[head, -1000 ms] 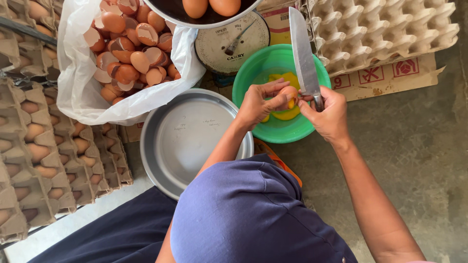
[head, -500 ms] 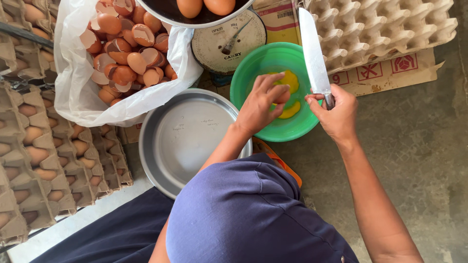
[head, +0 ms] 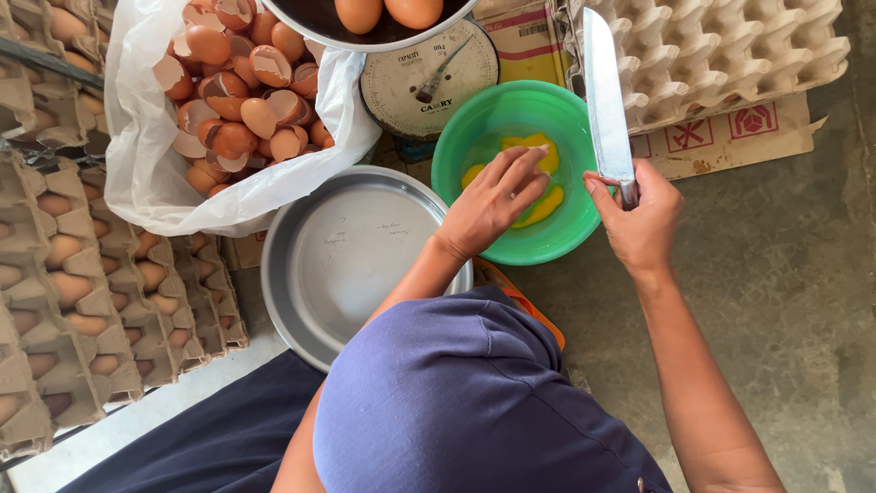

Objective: The person cracks eggs one by one using a knife, collecting the contents in a green bowl and discarding the shells into a white bag. The person repeats this process continuously throughout the clip.

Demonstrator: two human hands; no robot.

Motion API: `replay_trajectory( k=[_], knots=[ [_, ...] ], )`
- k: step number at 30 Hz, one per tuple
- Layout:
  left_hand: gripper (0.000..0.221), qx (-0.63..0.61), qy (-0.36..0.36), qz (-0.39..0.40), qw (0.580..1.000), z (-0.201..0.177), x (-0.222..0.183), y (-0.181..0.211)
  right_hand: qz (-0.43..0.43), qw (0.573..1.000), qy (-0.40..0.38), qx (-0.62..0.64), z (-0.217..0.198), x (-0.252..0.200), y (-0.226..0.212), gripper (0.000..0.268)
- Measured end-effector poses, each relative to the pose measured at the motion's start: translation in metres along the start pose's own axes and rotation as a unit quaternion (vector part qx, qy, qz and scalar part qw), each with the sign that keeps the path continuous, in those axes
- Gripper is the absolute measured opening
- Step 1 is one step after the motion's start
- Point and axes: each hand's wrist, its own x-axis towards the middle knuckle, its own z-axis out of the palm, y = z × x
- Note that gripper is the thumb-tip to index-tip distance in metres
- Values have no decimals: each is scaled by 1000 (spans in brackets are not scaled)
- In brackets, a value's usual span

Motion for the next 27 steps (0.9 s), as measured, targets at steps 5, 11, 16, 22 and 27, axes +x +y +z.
replay_trajectory(
  k=[5, 11, 16, 22, 27],
  knots=[
    [34, 4, 9, 5, 1000, -5, -2, 1, 9, 1000, 2, 15, 6, -4, -1, 13],
    [37, -155, 129, -188, 961, 12, -8, 11, -10, 1000, 13, 16, 11, -6, -10, 11],
    [38, -559, 184, -444, 676, 40, -13, 8, -42, 997, 15, 60, 19, -4, -25, 17],
    [39, -734, 150, -458, 479, 58, -28, 14, -81, 996, 12, 32, 44, -5, -40, 26],
    [36, -778, 174, -443, 411, 62, -32, 19, -150, 987, 14, -52, 48, -8, -49, 27]
  ],
)
